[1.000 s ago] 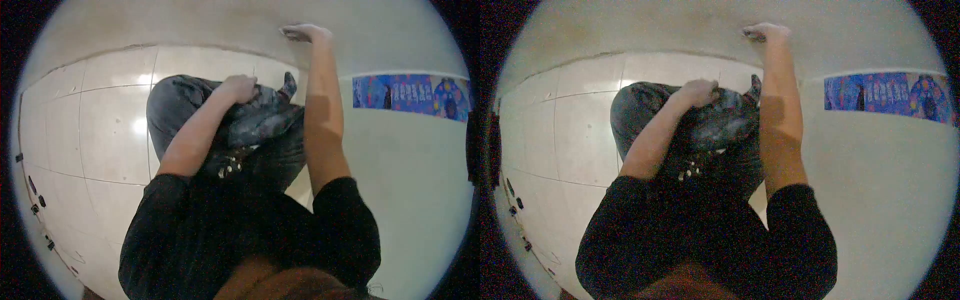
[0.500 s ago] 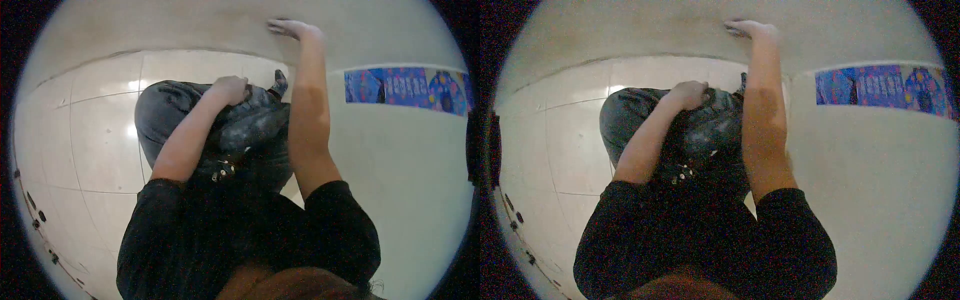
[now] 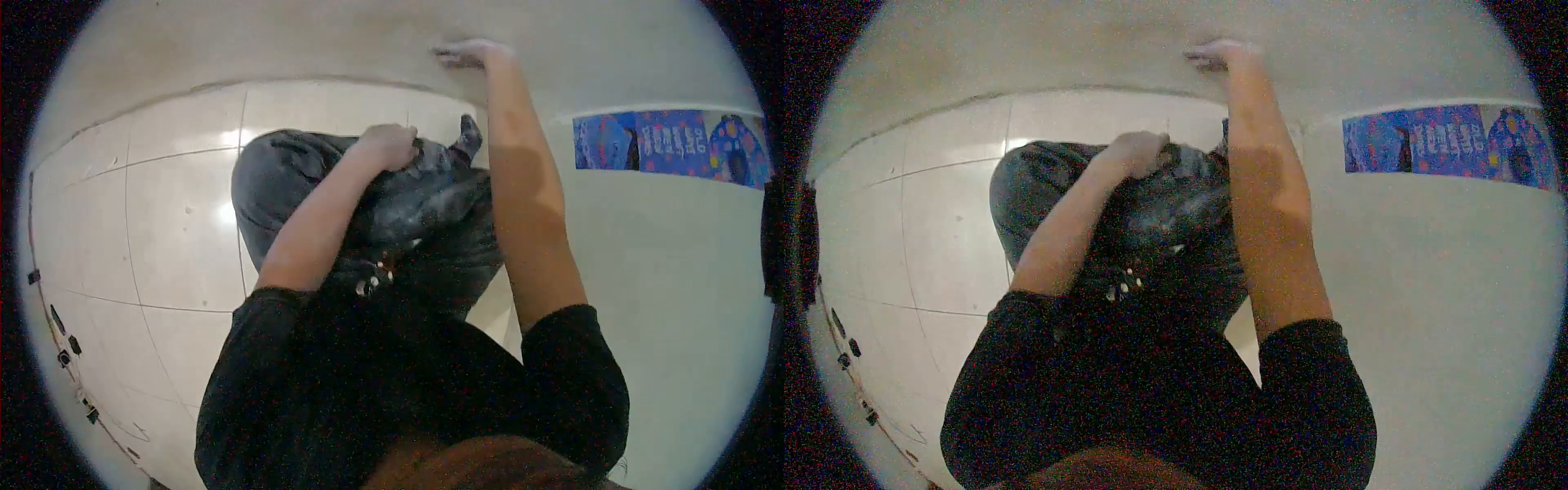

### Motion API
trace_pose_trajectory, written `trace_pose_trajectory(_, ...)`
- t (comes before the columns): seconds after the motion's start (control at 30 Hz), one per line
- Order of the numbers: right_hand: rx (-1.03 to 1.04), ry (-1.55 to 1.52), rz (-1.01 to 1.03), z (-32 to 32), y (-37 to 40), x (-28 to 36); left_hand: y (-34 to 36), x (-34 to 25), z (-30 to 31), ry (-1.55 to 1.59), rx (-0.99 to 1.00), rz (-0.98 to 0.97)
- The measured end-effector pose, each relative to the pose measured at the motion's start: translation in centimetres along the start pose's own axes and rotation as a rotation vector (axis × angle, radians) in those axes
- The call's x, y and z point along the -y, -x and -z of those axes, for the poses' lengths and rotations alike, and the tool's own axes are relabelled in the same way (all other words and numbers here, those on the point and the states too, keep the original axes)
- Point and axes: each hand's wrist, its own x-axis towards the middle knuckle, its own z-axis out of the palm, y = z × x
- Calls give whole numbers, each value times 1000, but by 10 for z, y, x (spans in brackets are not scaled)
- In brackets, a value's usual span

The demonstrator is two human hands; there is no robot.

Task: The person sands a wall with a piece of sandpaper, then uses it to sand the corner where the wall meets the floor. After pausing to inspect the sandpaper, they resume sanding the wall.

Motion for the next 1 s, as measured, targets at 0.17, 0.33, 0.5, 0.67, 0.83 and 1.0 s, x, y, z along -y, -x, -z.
trace_pose_trajectory(0.17,97,57,-36,1,31,-20,0,11,-13,-11,-50,-25)
trace_pose_trajectory(0.33,0,17,9,4,4,1,-6,6,-8,-22,-33,-29)
trace_pose_trajectory(0.5,114,58,-21,7,38,-18,-1,9,-7,-2,-70,-37)
trace_pose_trajectory(0.67,-280,-126,-24,-8,-4,22,-8,8,-9,-33,-34,-43)
trace_pose_trajectory(0.83,271,463,276,65,-32,25,4,7,-5,0,-90,-1)
trace_pose_trajectory(1.0,137,325,109,134,37,14,11,5,-3,15,-84,1)
